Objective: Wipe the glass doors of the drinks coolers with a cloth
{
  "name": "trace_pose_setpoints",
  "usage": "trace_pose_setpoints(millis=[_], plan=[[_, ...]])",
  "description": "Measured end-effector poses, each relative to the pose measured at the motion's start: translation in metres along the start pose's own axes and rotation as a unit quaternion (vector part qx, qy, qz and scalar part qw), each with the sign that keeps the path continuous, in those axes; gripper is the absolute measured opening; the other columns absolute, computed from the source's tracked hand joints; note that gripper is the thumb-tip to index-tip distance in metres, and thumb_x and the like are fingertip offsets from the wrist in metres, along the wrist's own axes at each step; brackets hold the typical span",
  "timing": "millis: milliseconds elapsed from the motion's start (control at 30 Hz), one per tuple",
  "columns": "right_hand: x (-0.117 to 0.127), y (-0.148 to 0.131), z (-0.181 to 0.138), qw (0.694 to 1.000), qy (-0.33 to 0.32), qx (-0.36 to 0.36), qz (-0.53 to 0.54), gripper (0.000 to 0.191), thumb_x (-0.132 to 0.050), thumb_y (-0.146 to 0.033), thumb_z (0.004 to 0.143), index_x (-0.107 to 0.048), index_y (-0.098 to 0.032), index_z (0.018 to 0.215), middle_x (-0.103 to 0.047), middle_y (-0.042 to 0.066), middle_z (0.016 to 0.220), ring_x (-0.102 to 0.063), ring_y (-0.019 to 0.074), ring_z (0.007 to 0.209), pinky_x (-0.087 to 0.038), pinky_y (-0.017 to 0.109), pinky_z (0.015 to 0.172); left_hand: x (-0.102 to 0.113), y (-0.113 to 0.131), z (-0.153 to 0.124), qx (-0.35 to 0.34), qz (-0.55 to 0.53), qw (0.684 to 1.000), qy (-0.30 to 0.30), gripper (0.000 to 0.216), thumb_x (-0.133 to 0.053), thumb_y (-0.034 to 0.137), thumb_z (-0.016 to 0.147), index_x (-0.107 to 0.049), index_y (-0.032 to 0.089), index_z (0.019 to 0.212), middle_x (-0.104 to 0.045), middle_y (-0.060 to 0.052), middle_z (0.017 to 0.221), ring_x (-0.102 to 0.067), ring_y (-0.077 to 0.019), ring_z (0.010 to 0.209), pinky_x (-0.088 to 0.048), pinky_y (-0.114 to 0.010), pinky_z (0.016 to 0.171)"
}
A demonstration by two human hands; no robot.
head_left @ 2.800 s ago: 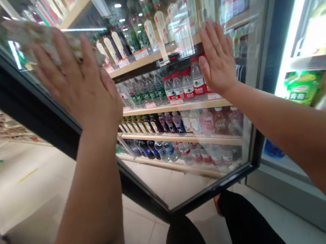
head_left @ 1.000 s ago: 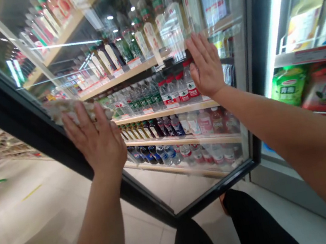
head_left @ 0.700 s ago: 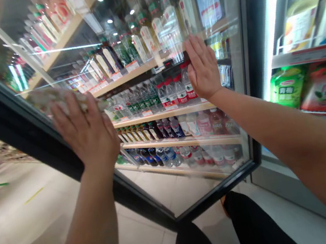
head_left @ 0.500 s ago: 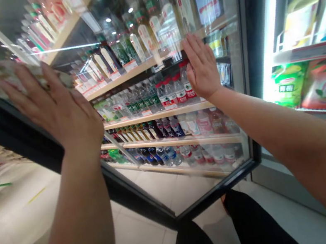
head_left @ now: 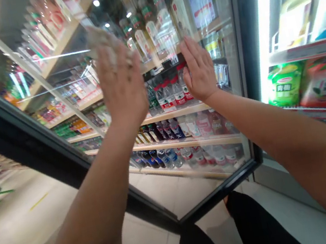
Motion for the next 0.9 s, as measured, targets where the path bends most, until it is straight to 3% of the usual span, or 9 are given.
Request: trace_pose_setpoints(millis=[100,233,333,500,567,667,733,800,900], plan=[[-0.001,0.0,0.001,1.0,-0.001,0.004,-0.001,0.063,-0.03,-0.03,0.098,-0.036,-0.021,0.16,-0.035,0.004,0.167,-0.021,0.0206,0.159,-0.024,0.049,0.131,-0.017,0.042,0.003,-0.055,-0.061,0.992,-0.094,0.054,-0.04,0.038,0.1,-0.042,0.03,0.153,-0.031,0.007,0.167,-0.001,-0.0156,0.16,0.002,-0.051,0.132],[0.0,0.001,0.0,1.0,0.001,0.009,-0.006,0.062,-0.029,-0.027,0.098,-0.038,-0.019,0.159,-0.035,0.004,0.167,-0.022,0.0193,0.158,-0.025,0.046,0.131,0.006,-0.005,0.034,0.02,0.033,0.999,-0.021,0.061,-0.04,0.037,0.1,-0.03,0.028,0.16,-0.015,0.01,0.172,0.015,-0.0084,0.157,0.015,-0.044,0.129],[0.001,0.001,0.0,1.0,0.008,0.012,-0.005,0.061,-0.026,-0.031,0.1,-0.038,-0.02,0.159,-0.036,0.004,0.166,-0.024,0.0197,0.158,-0.026,0.048,0.13,0.02,-0.025,0.031,0.086,0.079,0.992,0.047,0.062,-0.039,0.033,0.101,-0.027,0.028,0.161,-0.012,0.007,0.173,0.018,-0.0086,0.156,0.013,-0.045,0.129],[0.001,0.002,-0.001,1.0,0.01,0.017,0.016,0.061,-0.027,-0.03,0.099,-0.037,-0.021,0.159,-0.036,0.004,0.166,-0.026,0.0226,0.157,-0.026,0.053,0.129,-0.002,0.02,-0.001,-0.05,0.003,0.998,-0.025,0.057,-0.045,0.038,0.097,-0.041,0.039,0.154,-0.03,0.013,0.167,-0.005,-0.0171,0.16,0.0,-0.05,0.133],[0.001,0.002,-0.001,1.0,0.009,0.011,0.014,0.062,-0.028,-0.027,0.098,-0.037,-0.022,0.159,-0.035,0.004,0.167,-0.025,0.0227,0.158,-0.026,0.053,0.129,0.004,0.003,0.0,-0.06,0.046,0.997,-0.004,0.058,-0.042,0.04,0.097,-0.039,0.037,0.155,-0.025,0.014,0.168,0.001,-0.0125,0.16,0.009,-0.043,0.132],[0.003,0.0,-0.001,1.0,0.013,0.013,-0.001,0.063,-0.031,-0.023,0.095,-0.04,-0.016,0.157,-0.036,0.007,0.166,-0.025,0.0221,0.158,-0.026,0.049,0.129,0.036,-0.047,0.003,0.013,0.182,0.975,0.128,0.063,-0.037,0.034,0.097,-0.029,0.032,0.159,-0.013,0.018,0.17,0.027,0.0027,0.149,0.02,-0.026,0.123],[0.005,-0.002,-0.001,1.0,0.019,0.018,-0.012,0.063,-0.031,-0.021,0.094,-0.041,-0.013,0.156,-0.038,0.009,0.165,-0.027,0.0212,0.157,-0.026,0.046,0.13,0.046,-0.059,-0.007,0.038,0.212,0.962,0.169,0.068,-0.04,0.032,0.094,-0.025,0.03,0.16,-0.004,0.02,0.17,0.035,0.0041,0.144,0.019,-0.024,0.122],[0.004,-0.001,-0.001,0.999,0.022,0.022,-0.017,0.063,-0.031,-0.021,0.094,-0.041,-0.013,0.156,-0.038,0.009,0.165,-0.028,0.0203,0.157,-0.026,0.046,0.129,0.042,-0.048,-0.022,0.011,0.188,0.97,0.155,0.073,-0.043,0.032,0.092,-0.023,0.029,0.162,0.004,0.02,0.17,0.033,-0.0003,0.147,0.017,-0.029,0.125],[0.0,0.003,-0.002,0.999,0.021,0.023,-0.011,0.063,-0.028,-0.024,0.096,-0.037,-0.015,0.158,-0.036,0.007,0.166,-0.026,0.0208,0.157,-0.025,0.049,0.129,0.025,-0.026,-0.042,-0.049,0.144,0.986,0.064,0.072,-0.044,0.03,0.093,-0.024,0.032,0.163,-0.002,0.017,0.171,0.017,-0.0081,0.156,0.005,-0.038,0.13]])
Point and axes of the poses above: each hand's wrist, its own z-axis towards the middle knuckle, its own x-axis out of the back of the hand, y = z × x, the point moved 9 cm from there along z, towards the middle knuckle
